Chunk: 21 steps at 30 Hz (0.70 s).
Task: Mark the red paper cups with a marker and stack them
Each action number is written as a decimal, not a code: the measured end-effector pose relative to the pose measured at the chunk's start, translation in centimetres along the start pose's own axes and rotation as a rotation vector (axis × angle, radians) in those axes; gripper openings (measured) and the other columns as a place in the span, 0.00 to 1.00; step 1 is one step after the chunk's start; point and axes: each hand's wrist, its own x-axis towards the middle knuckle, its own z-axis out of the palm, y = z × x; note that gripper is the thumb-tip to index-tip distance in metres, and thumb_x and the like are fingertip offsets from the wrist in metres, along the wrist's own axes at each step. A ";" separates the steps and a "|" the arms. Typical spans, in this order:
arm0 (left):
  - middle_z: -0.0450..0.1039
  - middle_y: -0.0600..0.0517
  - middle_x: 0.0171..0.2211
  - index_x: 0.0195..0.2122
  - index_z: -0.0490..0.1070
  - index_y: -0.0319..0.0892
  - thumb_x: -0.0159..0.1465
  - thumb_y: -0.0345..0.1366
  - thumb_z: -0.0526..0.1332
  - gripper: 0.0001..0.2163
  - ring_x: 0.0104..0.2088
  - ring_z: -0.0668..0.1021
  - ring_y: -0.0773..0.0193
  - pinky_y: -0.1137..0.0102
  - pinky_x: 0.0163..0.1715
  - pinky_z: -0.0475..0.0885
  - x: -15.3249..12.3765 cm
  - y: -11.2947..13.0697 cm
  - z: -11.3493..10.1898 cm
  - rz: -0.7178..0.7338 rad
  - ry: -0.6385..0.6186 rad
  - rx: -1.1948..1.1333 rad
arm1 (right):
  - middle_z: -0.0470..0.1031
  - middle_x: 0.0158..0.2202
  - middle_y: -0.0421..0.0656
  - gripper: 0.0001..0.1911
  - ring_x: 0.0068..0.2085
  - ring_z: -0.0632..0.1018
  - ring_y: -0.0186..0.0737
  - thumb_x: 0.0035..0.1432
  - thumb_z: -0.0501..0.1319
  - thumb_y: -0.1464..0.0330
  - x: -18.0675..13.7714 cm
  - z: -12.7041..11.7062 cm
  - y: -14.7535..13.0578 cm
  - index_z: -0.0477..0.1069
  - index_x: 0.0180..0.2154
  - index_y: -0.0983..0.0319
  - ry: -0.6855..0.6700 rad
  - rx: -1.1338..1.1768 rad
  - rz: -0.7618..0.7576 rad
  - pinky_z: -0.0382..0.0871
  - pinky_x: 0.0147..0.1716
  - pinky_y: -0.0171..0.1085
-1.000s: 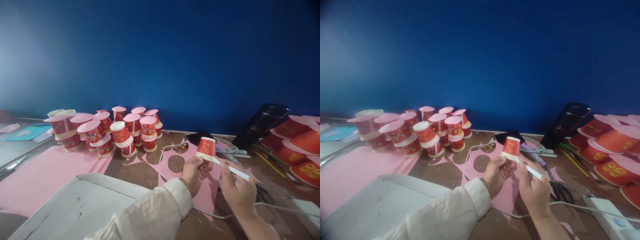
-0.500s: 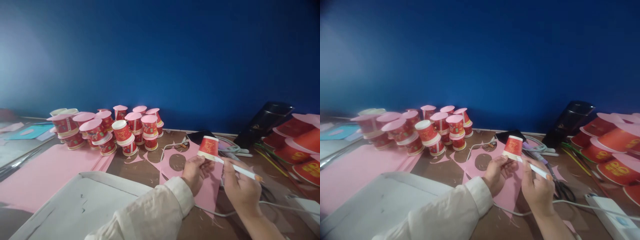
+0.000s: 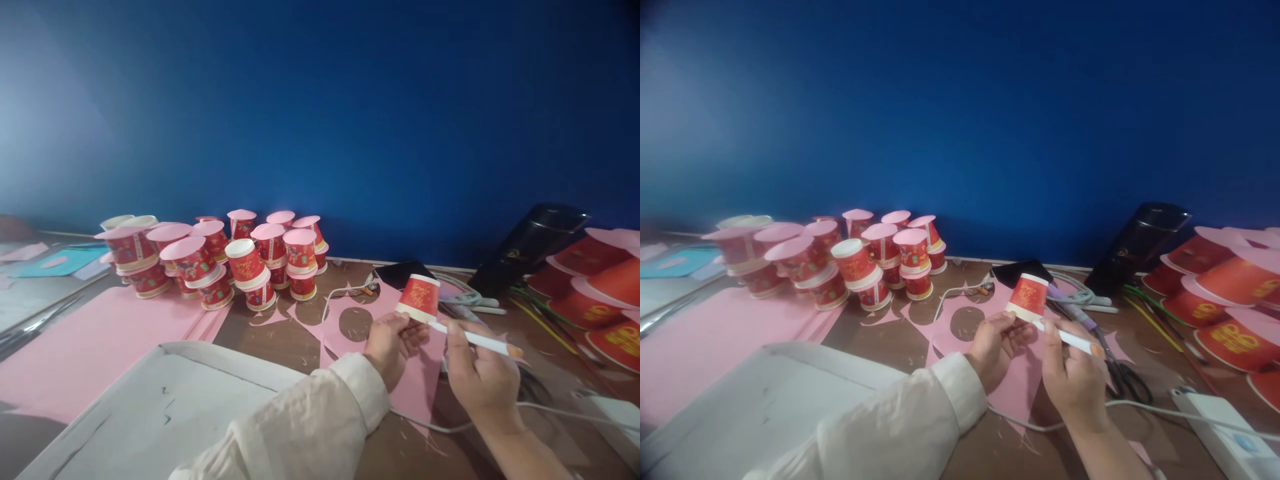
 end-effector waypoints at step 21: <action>0.75 0.45 0.26 0.34 0.75 0.32 0.62 0.28 0.60 0.05 0.26 0.78 0.64 0.73 0.25 0.73 0.4 0.3 -0.4 -0.206 -0.060 -0.168 | 0.75 0.24 0.46 0.31 0.24 0.74 0.45 0.61 0.56 0.42 -0.7 2.1 3.2 0.78 0.36 0.63 -0.137 0.232 0.796 0.68 0.25 0.42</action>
